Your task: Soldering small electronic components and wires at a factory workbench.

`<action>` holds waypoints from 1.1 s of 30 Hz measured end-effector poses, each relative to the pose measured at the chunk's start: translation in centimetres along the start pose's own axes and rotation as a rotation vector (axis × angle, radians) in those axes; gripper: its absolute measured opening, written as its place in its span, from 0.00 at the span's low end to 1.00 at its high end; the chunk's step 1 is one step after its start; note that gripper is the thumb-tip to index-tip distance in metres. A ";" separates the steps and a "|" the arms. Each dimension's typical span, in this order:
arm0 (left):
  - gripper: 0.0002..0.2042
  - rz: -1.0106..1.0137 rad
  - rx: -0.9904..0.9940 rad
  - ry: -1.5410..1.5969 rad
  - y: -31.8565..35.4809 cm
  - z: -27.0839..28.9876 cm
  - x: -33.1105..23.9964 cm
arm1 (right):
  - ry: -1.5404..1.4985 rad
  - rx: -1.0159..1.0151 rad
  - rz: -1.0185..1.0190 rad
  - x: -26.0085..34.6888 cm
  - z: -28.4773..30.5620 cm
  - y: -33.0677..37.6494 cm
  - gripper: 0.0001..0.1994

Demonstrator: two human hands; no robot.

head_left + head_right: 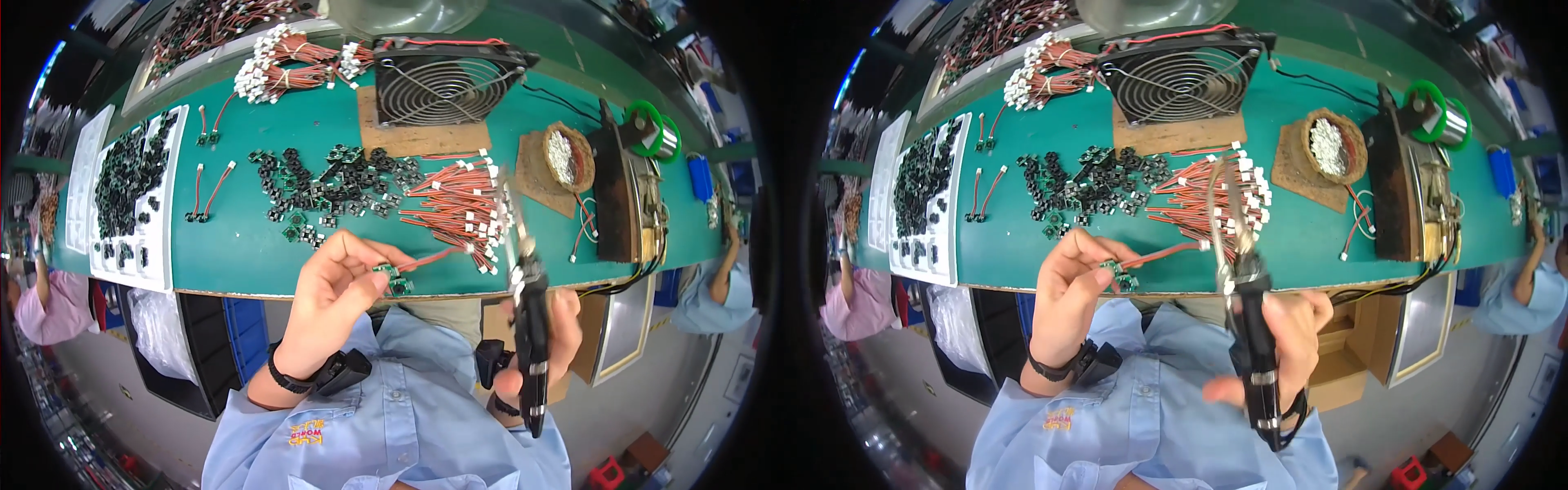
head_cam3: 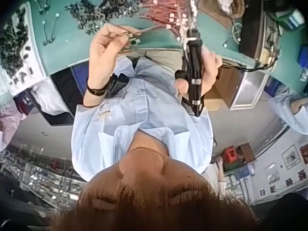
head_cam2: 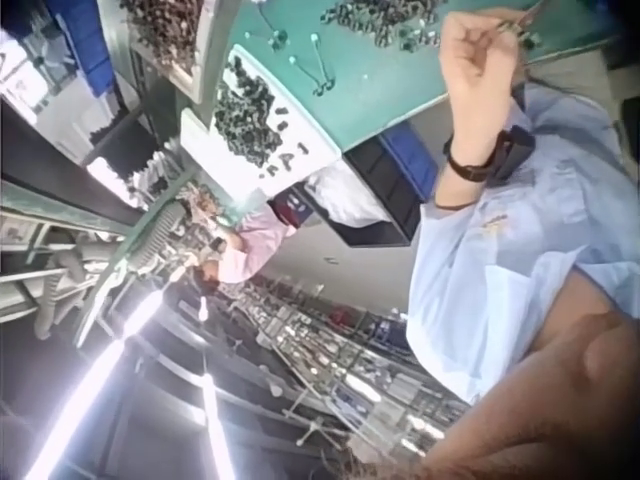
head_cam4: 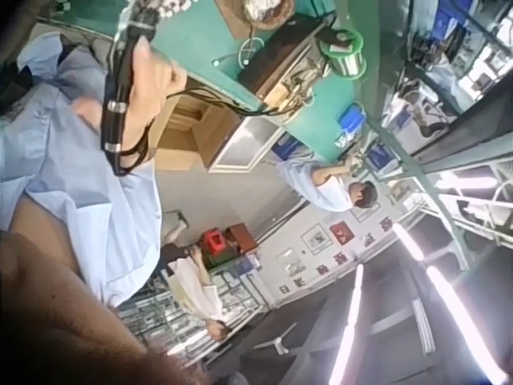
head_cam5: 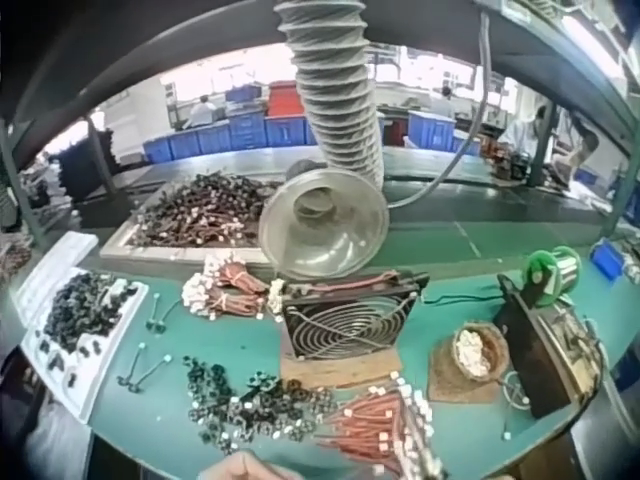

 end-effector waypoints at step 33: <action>0.06 -0.069 -0.011 -0.168 -0.1 0.6 0.1 | -0.020 0.287 0.171 0.6 -1.4 1.2 0.18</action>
Point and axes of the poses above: each hand's wrist, its own y-axis away from the middle knuckle, its own z-axis out of the back of the hand, x = y × z, the point moved 4 cm from there along -y, towards the middle knuckle, and after that the axes turned 14 degrees about x, right-handed, at the moved point
